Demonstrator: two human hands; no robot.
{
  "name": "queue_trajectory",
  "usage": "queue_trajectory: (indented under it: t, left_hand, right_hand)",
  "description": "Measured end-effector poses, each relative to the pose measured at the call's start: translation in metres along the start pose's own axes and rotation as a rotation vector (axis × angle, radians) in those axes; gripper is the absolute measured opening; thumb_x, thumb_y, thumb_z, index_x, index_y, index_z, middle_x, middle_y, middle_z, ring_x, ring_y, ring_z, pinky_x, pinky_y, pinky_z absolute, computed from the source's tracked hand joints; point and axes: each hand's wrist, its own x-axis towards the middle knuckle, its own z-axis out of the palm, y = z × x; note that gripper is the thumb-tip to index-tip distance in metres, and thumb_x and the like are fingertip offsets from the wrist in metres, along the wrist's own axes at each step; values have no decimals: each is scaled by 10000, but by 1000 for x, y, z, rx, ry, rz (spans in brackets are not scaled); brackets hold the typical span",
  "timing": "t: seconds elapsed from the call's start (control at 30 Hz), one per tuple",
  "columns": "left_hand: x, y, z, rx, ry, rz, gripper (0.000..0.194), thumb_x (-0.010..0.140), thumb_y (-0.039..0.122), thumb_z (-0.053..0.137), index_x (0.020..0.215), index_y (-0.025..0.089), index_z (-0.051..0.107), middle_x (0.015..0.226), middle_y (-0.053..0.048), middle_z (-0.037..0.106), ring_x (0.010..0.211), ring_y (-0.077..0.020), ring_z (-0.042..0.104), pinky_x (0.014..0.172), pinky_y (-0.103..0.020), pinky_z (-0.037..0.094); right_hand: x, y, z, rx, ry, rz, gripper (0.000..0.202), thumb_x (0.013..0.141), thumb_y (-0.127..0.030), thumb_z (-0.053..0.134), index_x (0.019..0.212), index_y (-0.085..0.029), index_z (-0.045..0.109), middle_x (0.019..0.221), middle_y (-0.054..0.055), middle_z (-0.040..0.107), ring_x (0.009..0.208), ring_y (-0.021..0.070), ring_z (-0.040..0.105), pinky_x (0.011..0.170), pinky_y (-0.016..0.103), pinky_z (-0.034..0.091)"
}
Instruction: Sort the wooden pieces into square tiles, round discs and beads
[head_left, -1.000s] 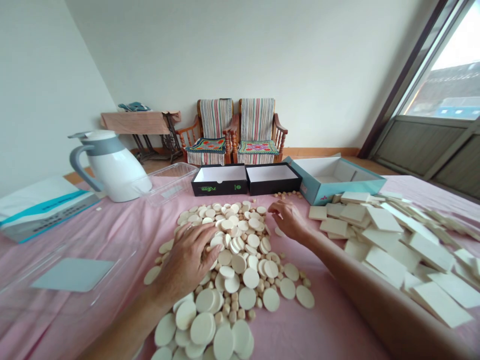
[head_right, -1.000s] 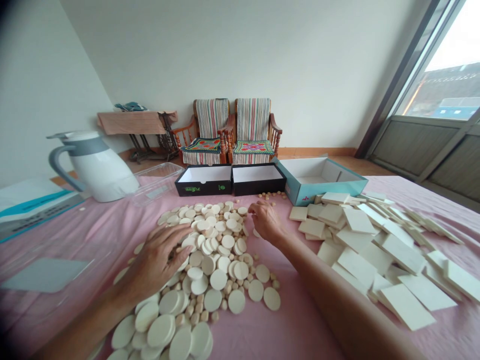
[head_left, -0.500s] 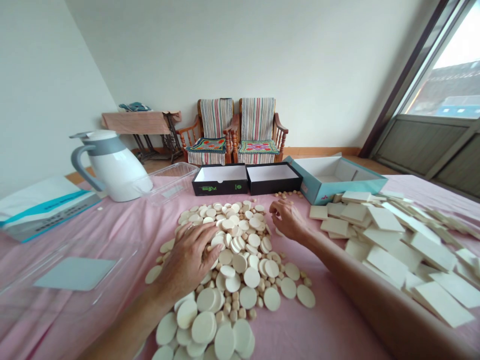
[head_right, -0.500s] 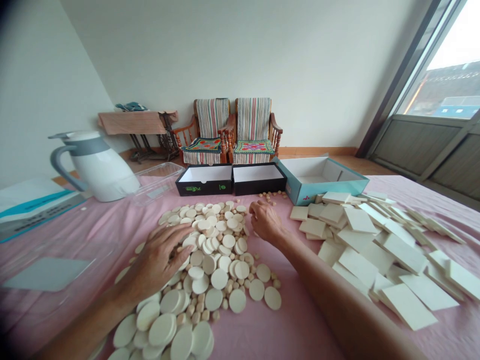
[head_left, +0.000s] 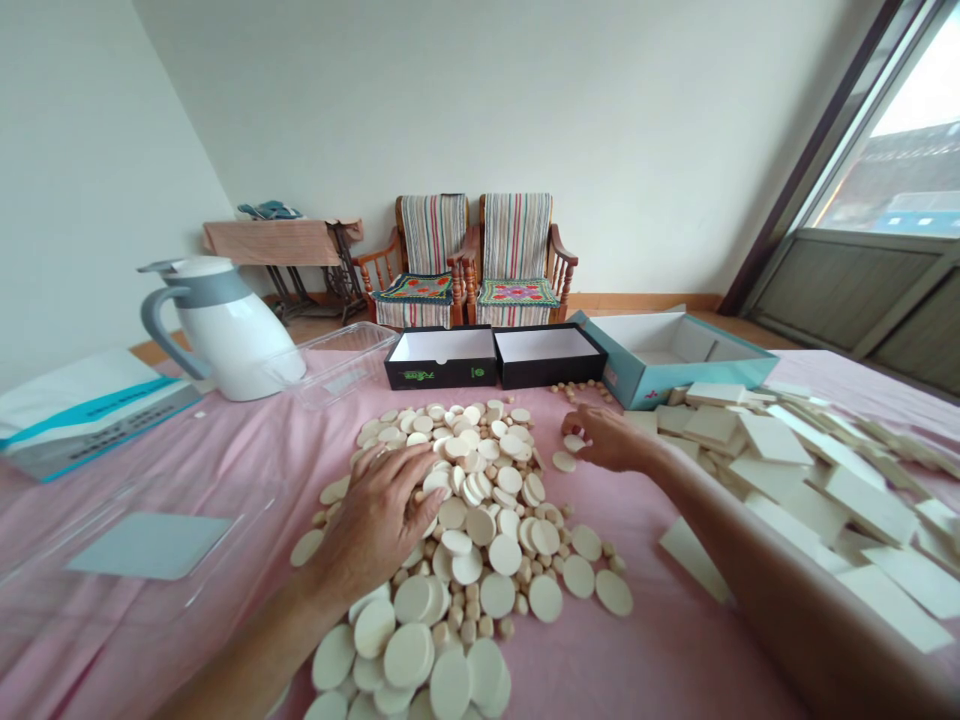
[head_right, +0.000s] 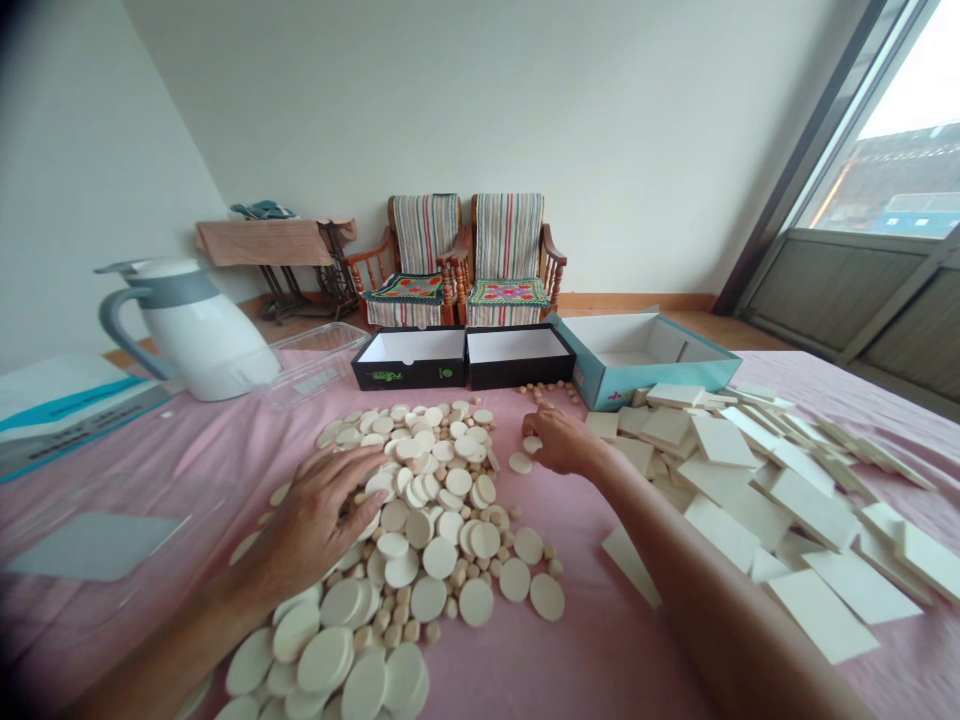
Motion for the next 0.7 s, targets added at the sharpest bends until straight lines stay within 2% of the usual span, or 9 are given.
queue_trajectory:
  t: [0.23, 0.33, 0.47, 0.6, 0.7]
  left_hand:
    - [0, 2, -2, 26, 7, 17, 301, 903, 317, 487, 1165, 199, 575, 1205, -82, 628, 1128, -249, 563, 1015, -466, 377]
    - [0, 2, -3, 48, 54, 50, 296, 898, 309, 499, 1160, 195, 574, 1182, -79, 645, 1127, -240, 574, 1046, -466, 351]
    - [-1, 1, -5, 54, 129, 72, 264, 890, 303, 525, 1123, 195, 583, 1131, -72, 668, 1088, -233, 594, 1037, -455, 365]
    - [0, 0, -7, 34, 171, 82, 213, 884, 283, 534, 1066, 197, 604, 1065, -62, 688, 1031, -224, 616, 1009, -444, 395]
    - [0, 1, -7, 20, 170, 72, 192, 883, 281, 529, 1032, 202, 620, 1033, -53, 696, 1003, -218, 627, 1001, -437, 406]
  right_hand:
    - [-4, -11, -12, -14, -17, 1, 224, 675, -129, 605, 896, -155, 632, 904, 87, 652, 794, 189, 580, 682, 257, 388]
    - [-8, -22, -19, 25, -77, -39, 247, 674, -130, 606, 919, -161, 623, 888, 77, 634, 765, 176, 570, 678, 254, 387]
    - [-10, -33, -18, 22, -146, -66, 268, 680, -163, 620, 948, -156, 618, 922, 95, 610, 808, 192, 565, 715, 267, 394]
    - [-10, -36, -16, -5, -145, -67, 266, 694, -171, 601, 958, -141, 605, 972, 125, 617, 895, 226, 558, 769, 288, 394]
    - [-9, -34, -20, -27, -137, -47, 242, 671, -163, 605, 912, -148, 599, 954, 119, 625, 885, 225, 563, 758, 284, 395]
